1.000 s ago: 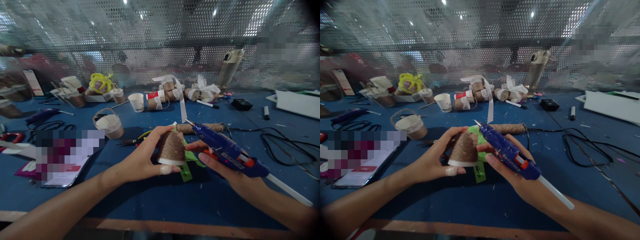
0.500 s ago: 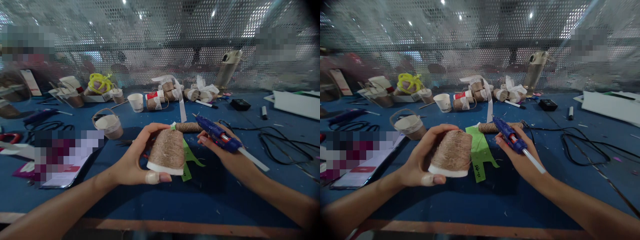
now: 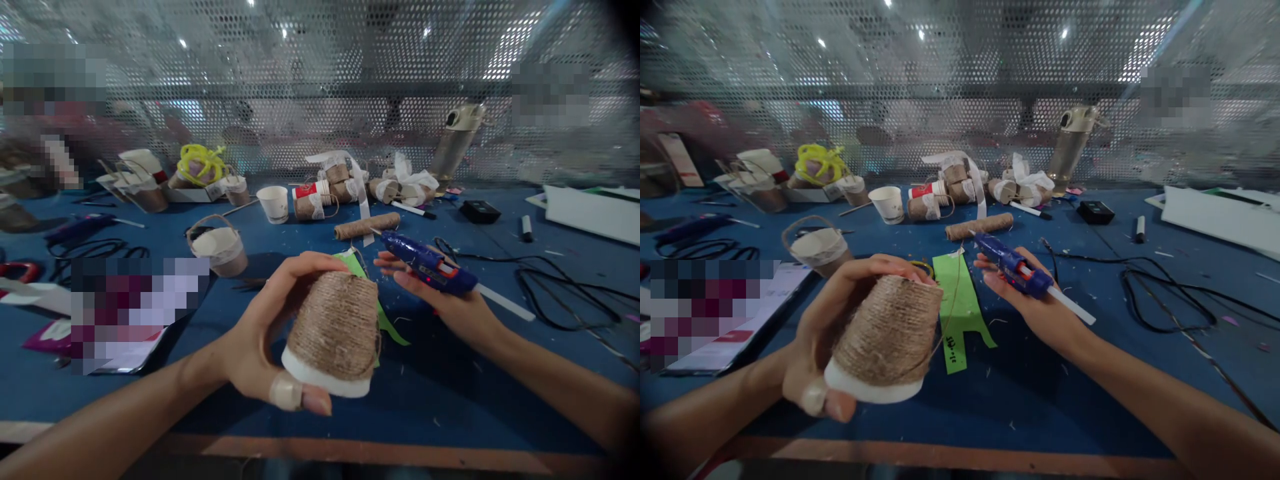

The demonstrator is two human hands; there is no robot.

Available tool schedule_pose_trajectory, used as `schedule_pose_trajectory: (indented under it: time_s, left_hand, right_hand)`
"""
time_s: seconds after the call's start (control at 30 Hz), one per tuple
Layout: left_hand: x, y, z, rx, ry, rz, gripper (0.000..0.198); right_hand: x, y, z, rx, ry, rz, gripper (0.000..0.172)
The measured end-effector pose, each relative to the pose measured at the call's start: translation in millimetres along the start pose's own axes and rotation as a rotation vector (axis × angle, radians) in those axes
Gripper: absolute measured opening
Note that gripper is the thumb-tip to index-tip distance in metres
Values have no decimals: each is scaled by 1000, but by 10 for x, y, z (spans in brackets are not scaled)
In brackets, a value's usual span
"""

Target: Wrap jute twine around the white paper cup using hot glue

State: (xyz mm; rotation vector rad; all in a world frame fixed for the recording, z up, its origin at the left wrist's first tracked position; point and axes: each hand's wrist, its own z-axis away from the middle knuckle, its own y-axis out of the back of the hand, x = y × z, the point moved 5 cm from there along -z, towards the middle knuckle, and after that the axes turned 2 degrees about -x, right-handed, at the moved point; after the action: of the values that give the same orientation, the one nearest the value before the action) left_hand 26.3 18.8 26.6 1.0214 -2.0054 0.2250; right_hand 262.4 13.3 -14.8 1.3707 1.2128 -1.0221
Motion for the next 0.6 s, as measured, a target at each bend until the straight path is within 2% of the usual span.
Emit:
schedule_pose_trajectory:
  time_s: [0.13,0.2,0.3,0.4,0.6]
  left_hand:
    - [-28,38,3,8,-6,-57,91]
    - [-55,57,4,24,9,-71,91]
    - [-90,71,3,44,55,-98,92]
    - [-88,57,3,32,62,-143,93]
    - [-93,60,18,40,73,-170,92]
  right_hand:
    - [-28,-147,93,-140,22,-234,16]
    - [-41,-200,160,-205,7,-343,11]
    - [-73,-242,249,-301,-23,-378,21]
    - [-134,-220,293,-304,-14,-332,30]
    - [-214,-208,326,-335,26,-263,27]
